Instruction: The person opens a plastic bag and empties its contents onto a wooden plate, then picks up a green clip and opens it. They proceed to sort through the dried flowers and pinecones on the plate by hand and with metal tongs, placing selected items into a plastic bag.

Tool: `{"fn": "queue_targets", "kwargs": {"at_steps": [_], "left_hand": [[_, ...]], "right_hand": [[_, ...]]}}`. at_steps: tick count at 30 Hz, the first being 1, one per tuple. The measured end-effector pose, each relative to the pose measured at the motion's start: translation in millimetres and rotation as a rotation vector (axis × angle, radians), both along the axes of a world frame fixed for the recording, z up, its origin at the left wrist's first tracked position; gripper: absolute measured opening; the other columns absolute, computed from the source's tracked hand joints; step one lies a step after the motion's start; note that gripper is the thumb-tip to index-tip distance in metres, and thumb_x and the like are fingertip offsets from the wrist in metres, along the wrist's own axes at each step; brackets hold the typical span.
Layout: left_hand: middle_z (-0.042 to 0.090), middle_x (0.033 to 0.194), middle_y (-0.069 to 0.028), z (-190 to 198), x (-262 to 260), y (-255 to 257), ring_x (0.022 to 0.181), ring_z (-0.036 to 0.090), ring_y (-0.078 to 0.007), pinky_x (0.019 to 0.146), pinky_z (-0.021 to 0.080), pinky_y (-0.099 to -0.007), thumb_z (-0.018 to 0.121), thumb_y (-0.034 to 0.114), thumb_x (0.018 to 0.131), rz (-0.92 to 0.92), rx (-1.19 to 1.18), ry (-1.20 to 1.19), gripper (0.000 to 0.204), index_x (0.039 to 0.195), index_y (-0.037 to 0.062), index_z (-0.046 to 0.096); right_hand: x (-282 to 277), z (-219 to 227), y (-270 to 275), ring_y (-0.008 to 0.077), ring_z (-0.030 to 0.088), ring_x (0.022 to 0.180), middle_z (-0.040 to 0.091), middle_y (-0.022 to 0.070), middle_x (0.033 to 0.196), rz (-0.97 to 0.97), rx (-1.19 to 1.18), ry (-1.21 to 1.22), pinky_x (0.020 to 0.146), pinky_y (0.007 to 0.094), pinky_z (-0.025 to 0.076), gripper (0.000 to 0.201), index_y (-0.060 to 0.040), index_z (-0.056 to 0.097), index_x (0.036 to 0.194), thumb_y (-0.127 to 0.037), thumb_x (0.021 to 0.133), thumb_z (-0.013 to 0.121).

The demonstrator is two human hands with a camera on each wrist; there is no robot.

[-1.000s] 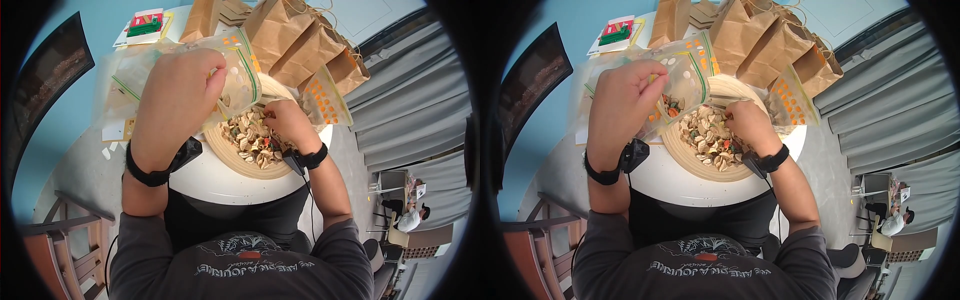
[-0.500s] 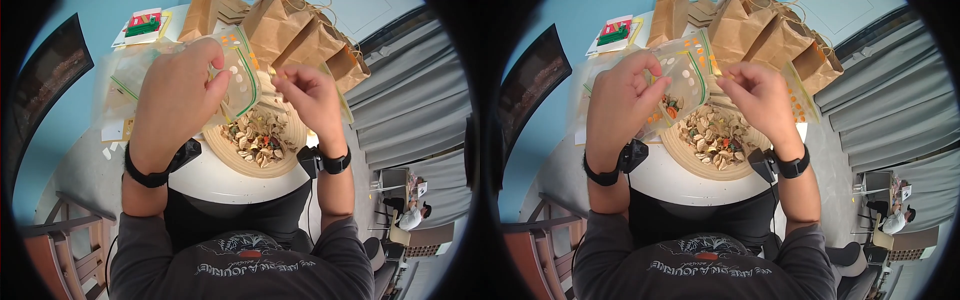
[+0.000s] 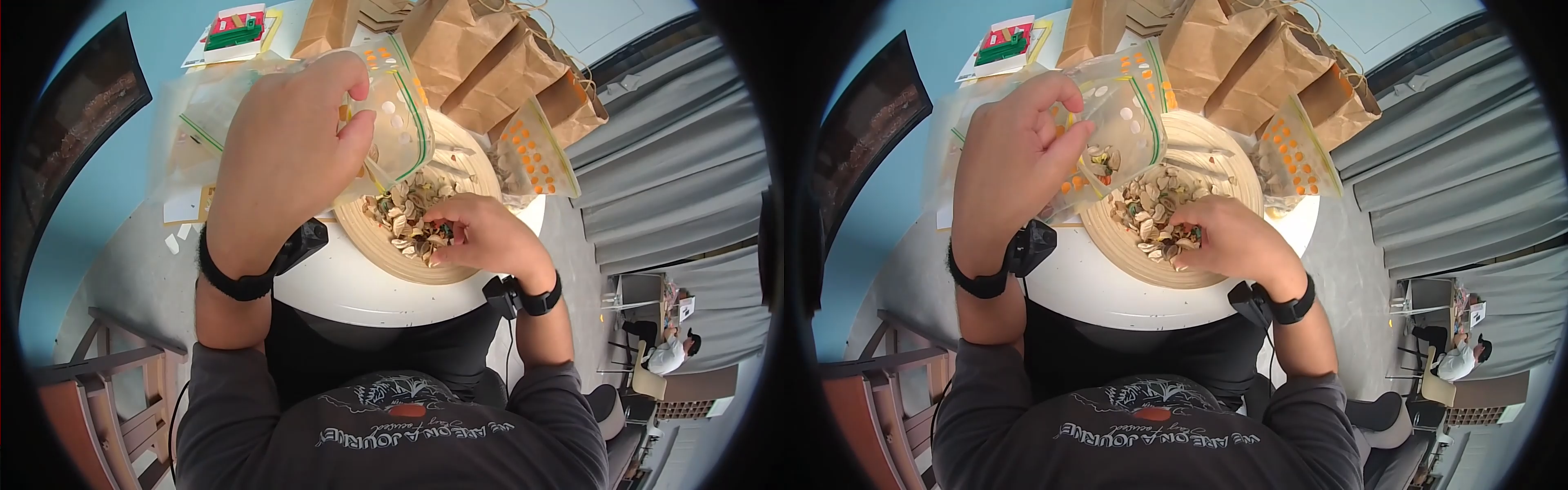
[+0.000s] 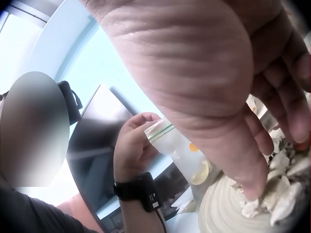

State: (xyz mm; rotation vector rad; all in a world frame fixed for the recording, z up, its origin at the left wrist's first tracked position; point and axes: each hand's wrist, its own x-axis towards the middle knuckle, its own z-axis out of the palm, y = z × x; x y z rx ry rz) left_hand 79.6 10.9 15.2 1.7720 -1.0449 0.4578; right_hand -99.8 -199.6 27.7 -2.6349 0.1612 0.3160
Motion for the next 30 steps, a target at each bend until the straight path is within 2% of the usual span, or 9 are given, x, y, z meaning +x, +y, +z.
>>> {"fn": "queue_targets", "kwargs": {"at_steps": [1,3,6,10,12,18,25,28,30], "left_hand": [[0.051,0.052,-0.0053,0.0,0.0,0.2,0.046,0.048,-0.0154,0.05,0.035,-0.0348,0.076,0.009,0.089,0.011,-0.005,-0.019,0.015,0.099,0.0059,0.066],[0.053,0.052,-0.006,0.1,-1.3,0.9,0.045,0.049,-0.0157,0.05,0.035,-0.0348,0.075,0.009,0.09,0.012,-0.005,-0.008,0.014,0.101,0.006,0.067],[0.055,0.052,-0.0071,-0.9,-0.6,0.4,0.044,0.05,-0.0159,0.05,0.036,-0.0347,0.074,0.009,0.091,0.013,-0.011,-0.007,0.014,0.104,0.006,0.069],[0.054,0.053,-0.0073,-1.9,0.1,-0.9,0.044,0.05,-0.0158,0.049,0.035,-0.0347,0.071,0.009,0.092,0.012,-0.012,-0.02,0.013,0.105,0.0062,0.069],[0.054,0.053,-0.007,-1.6,0.3,-1.7,0.044,0.05,-0.0158,0.049,0.035,-0.0349,0.071,0.009,0.093,0.011,-0.003,-0.023,0.013,0.105,0.0064,0.069],[0.054,0.054,-0.0065,-2.0,0.2,-2.4,0.044,0.05,-0.0163,0.049,0.034,-0.0361,0.07,0.012,0.094,-0.016,0.026,0.011,0.011,0.102,0.0067,0.066],[0.055,0.053,-0.0066,-1.9,0.4,-4.1,0.044,0.049,-0.0173,0.049,0.034,-0.0364,0.072,0.013,0.094,-0.007,0.01,0.034,0.014,0.098,0.006,0.06],[0.054,0.052,-0.0062,-0.6,-1.8,-4.3,0.045,0.048,-0.0174,0.049,0.034,-0.0365,0.072,0.012,0.093,0.0,0.012,0.052,0.015,0.099,0.0058,0.06],[0.053,0.052,-0.0061,-0.3,-2.3,-4.1,0.045,0.048,-0.0174,0.05,0.034,-0.0365,0.073,0.012,0.093,0.005,0.015,0.042,0.016,0.099,0.0059,0.059]], "right_hand": [[-4.0,-4.6,1.5,0.0365,0.071,0.087,0.074,0.0179,0.098,-0.001,0.001,0.0,0.08,0.0405,0.057,0.04,-0.0021,0.076,0.114,-0.014,0.077,0.087],[-11.4,-17.4,0.3,0.0375,0.07,0.1,0.072,0.0186,0.107,-0.029,-0.098,-0.079,0.087,0.0432,0.056,0.044,-0.0021,0.075,0.115,-0.016,0.076,0.088],[-9.4,-22.4,-1.5,0.037,0.068,0.108,0.069,0.0196,0.11,-0.082,-0.064,-0.05,0.091,0.0436,0.055,0.042,-0.0023,0.075,0.116,-0.014,0.078,0.085],[-6.3,-31.8,-6.6,0.038,0.068,0.104,0.07,0.0193,0.106,-0.067,-0.067,-0.106,0.089,0.0444,0.055,0.033,-0.0018,0.075,0.113,-0.01,0.081,0.08],[-5.0,-37.4,-9.7,0.038,0.069,0.098,0.071,0.0187,0.098,-0.048,-0.066,-0.196,0.087,0.0446,0.056,0.022,-0.0009,0.076,0.105,-0.004,0.083,0.075],[-3.8,-34.0,-9.7,0.0368,0.071,0.084,0.073,0.018,0.09,-0.065,-0.071,-0.269,0.078,0.0428,0.057,0.012,-0.0003,0.077,0.096,-0.001,0.085,0.072],[-5.1,-26.2,-4.9,0.0335,0.073,0.082,0.074,0.0163,0.09,-0.113,0.084,-0.261,0.077,0.0409,0.058,0.015,-0.0003,0.077,0.098,0.0,0.083,0.076],[-4.7,-29.1,-1.5,0.0319,0.073,0.084,0.074,0.016,0.093,-0.09,0.141,-0.185,0.078,0.0407,0.059,0.022,-0.0002,0.077,0.103,0.0,0.082,0.078],[-4.4,-33.6,-1.1,0.0316,0.073,0.087,0.073,0.0167,0.096,0.024,0.052,-0.233,0.077,0.0413,0.058,0.028,0.0,0.076,0.108,-0.001,0.081,0.078]]}}
